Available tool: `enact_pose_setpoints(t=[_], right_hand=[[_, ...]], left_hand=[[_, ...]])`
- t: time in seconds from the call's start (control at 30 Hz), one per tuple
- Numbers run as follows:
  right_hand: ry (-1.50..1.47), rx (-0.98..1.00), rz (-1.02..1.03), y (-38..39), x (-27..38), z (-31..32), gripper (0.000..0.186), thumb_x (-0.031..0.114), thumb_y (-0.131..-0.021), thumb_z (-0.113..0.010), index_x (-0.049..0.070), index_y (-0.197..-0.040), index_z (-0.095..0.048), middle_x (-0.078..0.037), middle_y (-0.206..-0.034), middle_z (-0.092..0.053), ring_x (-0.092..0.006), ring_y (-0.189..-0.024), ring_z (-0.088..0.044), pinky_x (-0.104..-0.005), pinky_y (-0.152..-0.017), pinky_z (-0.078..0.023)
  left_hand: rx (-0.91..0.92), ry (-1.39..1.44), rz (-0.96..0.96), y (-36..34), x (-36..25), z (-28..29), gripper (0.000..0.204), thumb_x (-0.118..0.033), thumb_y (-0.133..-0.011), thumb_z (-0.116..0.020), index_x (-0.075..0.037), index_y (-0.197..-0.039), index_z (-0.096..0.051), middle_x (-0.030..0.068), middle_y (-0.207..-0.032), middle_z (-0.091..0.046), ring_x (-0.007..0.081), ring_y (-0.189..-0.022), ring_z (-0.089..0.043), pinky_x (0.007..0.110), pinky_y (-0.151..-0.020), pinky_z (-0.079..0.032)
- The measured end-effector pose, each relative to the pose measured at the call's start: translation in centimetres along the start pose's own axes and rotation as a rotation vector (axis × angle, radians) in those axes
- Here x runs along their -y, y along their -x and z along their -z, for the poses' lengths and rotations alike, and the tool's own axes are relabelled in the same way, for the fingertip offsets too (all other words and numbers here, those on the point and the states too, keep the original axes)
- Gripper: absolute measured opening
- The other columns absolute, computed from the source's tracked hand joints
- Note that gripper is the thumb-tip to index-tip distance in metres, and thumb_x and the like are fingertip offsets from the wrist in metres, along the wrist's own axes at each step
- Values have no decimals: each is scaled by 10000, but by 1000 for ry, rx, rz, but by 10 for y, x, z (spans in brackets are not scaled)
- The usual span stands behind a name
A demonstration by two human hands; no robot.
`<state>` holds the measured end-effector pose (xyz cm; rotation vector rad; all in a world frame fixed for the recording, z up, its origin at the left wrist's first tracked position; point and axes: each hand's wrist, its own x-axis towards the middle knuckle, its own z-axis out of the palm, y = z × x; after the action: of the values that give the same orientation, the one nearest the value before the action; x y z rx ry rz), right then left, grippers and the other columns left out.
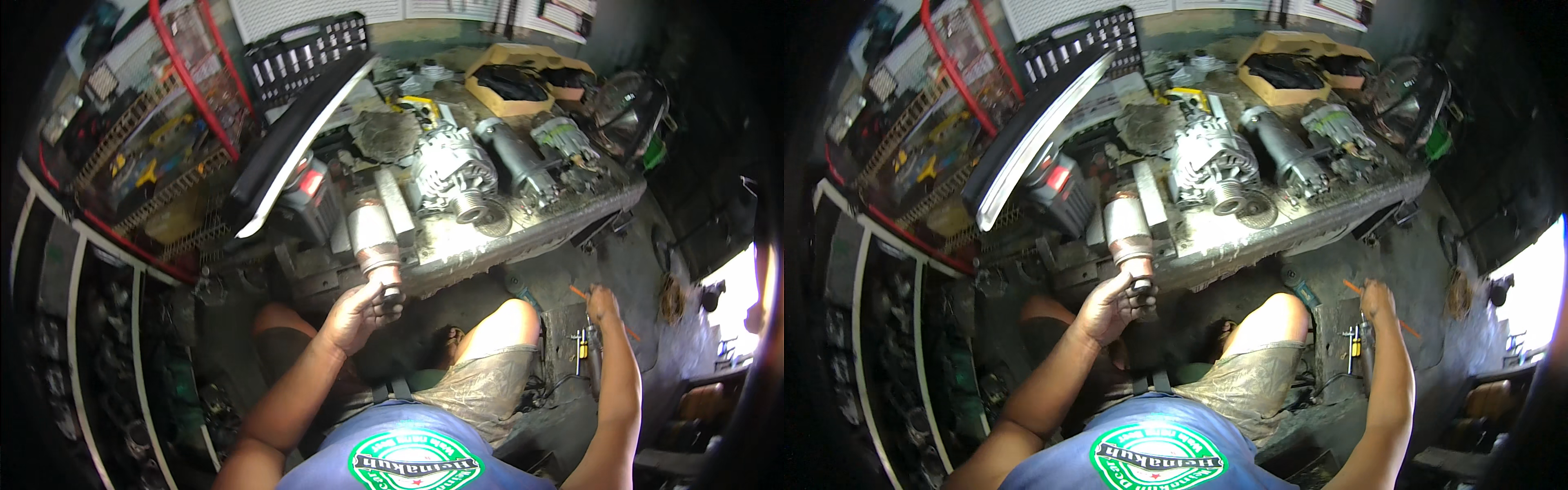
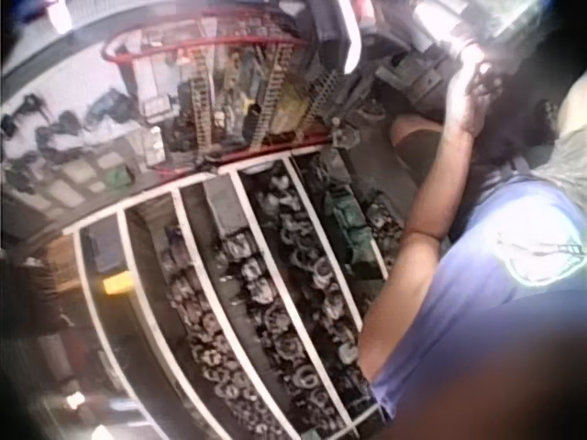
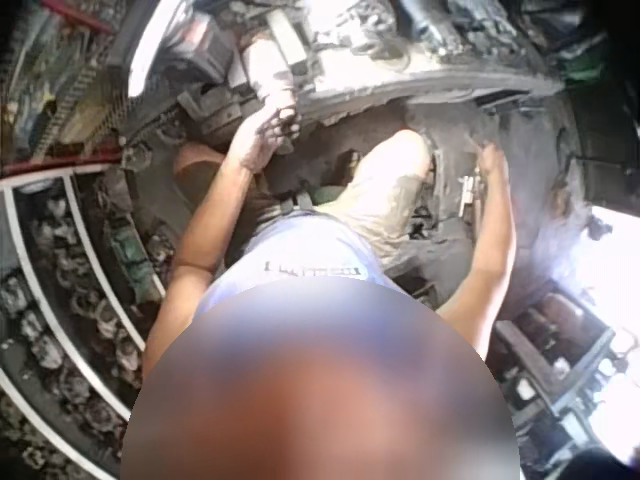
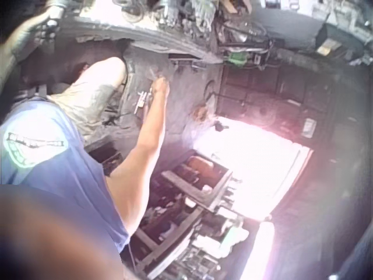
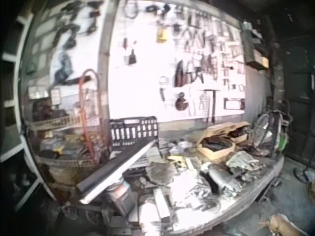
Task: The person sits on the floor and uses a rotary tool to grind a small metal part. They then move to a bench vise, secure the part, and use a file to smooth its edges. The person returns to the floor to continue grinding the part with the rotary tool.
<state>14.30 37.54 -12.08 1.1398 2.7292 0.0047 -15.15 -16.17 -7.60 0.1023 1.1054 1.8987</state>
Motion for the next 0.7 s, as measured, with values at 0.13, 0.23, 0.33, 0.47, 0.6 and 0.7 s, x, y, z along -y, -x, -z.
enact_pose_setpoints(t=[0.13,0.23,0.33,0.47,0.6,0.7], right_hand=[[-189,-44,42,5,-12,-10,281,263,-1033,-665,10,-1142,-720,-275,-1192,-725,-476,-1141,-682,-530,-982,-541],[-171,-17,107,6,-14,-13,257,226,-1046,-640,-7,-1131,-707,-285,-1159,-720,-484,-1134,-673,-525,-984,-528],[-122,-75,67,6,-13,-25,311,250,-1054,-620,-22,-1181,-697,-299,-1204,-697,-503,-1150,-654,-535,-1000,-528],[-154,-231,39,5,-15,-28,265,216,-1073,-585,-24,-1161,-656,-314,-1185,-681,-514,-1127,-644,-551,-973,-520],[-251,-473,-189,5,-9,43,238,211,-1109,-526,0,-1172,-616,-332,-1186,-675,-502,-1110,-662,-590,-941,-511],[-287,-833,-20,22,32,113,302,214,-1112,-521,2,-1313,-599,-312,-1130,-722,-504,-1059,-702,-578,-886,-545]], left_hand=[[123,100,-22,-1,6,8,445,-414,-1102,-618,-34,-1331,-653,122,-1233,-744,254,-1087,-724,433,-1031,-574],[166,164,-14,-4,9,12,441,-408,-1105,-614,-38,-1343,-651,121,-1250,-737,249,-1114,-713,435,-1052,-561],[207,186,5,-6,9,16,434,-410,-1107,-615,-50,-1345,-656,104,-1256,-732,226,-1131,-705,421,-1059,-550],[238,135,7,-6,10,21,475,-458,-1111,-596,-54,-1355,-653,103,-1255,-731,210,-1142,-698,410,-1054,-543],[161,-50,93,-4,11,26,585,-558,-1106,-559,-44,-1373,-645,123,-1251,-733,209,-1127,-698,397,-1047,-539],[170,-220,70,-4,14,26,722,-650,-1103,-484,-4,-1390,-631,134,-1226,-731,198,-1081,-697,373,-1034,-532]])
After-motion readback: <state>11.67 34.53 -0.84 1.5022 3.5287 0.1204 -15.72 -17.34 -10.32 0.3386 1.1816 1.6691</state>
